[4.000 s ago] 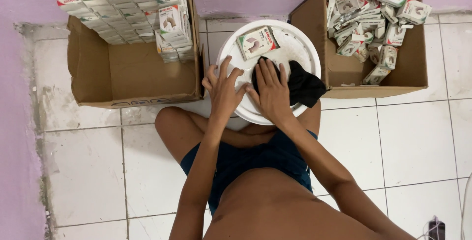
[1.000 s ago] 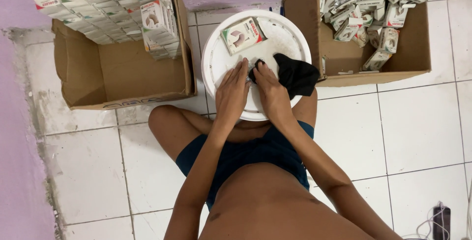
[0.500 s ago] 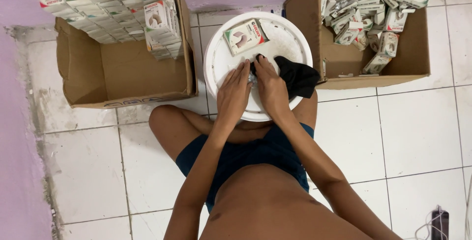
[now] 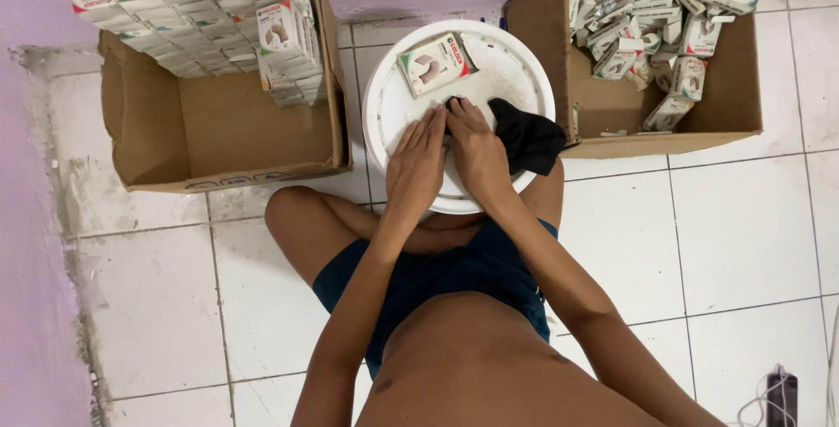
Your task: The person is sitting on the floor, wiping small product boxes with a cloth and packing them into a cardboard box.
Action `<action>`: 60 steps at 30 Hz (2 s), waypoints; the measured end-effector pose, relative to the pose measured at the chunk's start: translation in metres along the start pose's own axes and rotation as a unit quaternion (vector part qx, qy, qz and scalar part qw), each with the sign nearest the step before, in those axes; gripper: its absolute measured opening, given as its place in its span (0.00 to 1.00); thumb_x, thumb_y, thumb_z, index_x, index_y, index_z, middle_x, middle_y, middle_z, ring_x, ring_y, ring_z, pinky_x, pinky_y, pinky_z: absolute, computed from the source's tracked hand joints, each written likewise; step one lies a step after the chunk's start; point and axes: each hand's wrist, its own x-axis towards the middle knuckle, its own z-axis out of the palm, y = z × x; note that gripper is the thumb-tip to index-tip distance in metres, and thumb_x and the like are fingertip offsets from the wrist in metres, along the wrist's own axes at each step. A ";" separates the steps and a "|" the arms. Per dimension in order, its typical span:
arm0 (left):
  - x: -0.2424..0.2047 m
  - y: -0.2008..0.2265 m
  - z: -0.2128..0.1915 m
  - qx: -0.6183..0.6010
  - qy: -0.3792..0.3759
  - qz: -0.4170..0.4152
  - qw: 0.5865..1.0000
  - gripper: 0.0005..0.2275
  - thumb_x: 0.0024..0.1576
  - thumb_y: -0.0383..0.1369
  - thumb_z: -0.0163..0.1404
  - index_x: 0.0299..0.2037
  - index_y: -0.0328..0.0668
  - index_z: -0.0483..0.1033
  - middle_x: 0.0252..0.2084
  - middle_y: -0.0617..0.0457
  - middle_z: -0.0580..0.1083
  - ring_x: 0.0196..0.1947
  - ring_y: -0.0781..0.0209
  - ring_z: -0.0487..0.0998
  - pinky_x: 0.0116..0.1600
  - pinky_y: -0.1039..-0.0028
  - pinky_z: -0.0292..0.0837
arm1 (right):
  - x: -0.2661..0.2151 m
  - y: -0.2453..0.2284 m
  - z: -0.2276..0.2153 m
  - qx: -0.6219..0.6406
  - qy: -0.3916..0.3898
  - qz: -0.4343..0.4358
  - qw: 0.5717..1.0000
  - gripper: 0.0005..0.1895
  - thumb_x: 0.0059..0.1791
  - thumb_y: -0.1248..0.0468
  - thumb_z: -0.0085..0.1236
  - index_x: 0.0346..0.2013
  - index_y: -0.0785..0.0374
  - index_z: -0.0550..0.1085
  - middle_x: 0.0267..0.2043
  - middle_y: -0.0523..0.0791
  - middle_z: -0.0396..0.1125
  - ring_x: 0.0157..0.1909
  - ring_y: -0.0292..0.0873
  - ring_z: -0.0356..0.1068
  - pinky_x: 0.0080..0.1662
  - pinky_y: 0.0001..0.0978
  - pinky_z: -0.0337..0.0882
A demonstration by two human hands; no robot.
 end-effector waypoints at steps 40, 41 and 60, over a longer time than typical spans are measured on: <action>0.001 0.007 -0.013 -0.021 -0.024 -0.029 0.999 0.28 0.62 0.20 0.44 0.74 0.34 0.52 0.72 0.42 0.65 0.74 0.58 0.60 0.79 0.68 0.42 | -0.026 -0.029 -0.019 -0.062 0.000 -0.024 0.998 0.19 0.57 0.74 0.50 0.64 0.69 0.71 0.69 0.56 0.63 0.71 0.53 0.61 0.73 0.39 0.58; 0.001 0.007 -0.012 -0.012 -0.025 -0.025 0.999 0.28 0.62 0.20 0.45 0.74 0.35 0.52 0.72 0.43 0.65 0.75 0.58 0.60 0.79 0.68 0.43 | -0.031 -0.029 -0.021 -0.061 -0.010 -0.020 0.998 0.20 0.57 0.74 0.48 0.64 0.69 0.70 0.69 0.55 0.63 0.71 0.53 0.61 0.74 0.39 0.57; -0.002 0.001 -0.013 -0.014 -0.057 0.012 0.998 0.32 0.60 0.23 0.47 0.75 0.32 0.49 0.75 0.39 0.59 0.76 0.52 0.55 0.80 0.63 0.40 | -0.039 -0.020 -0.019 -0.030 -0.015 0.000 0.999 0.21 0.55 0.76 0.49 0.63 0.65 0.72 0.67 0.51 0.66 0.69 0.50 0.63 0.73 0.36 0.59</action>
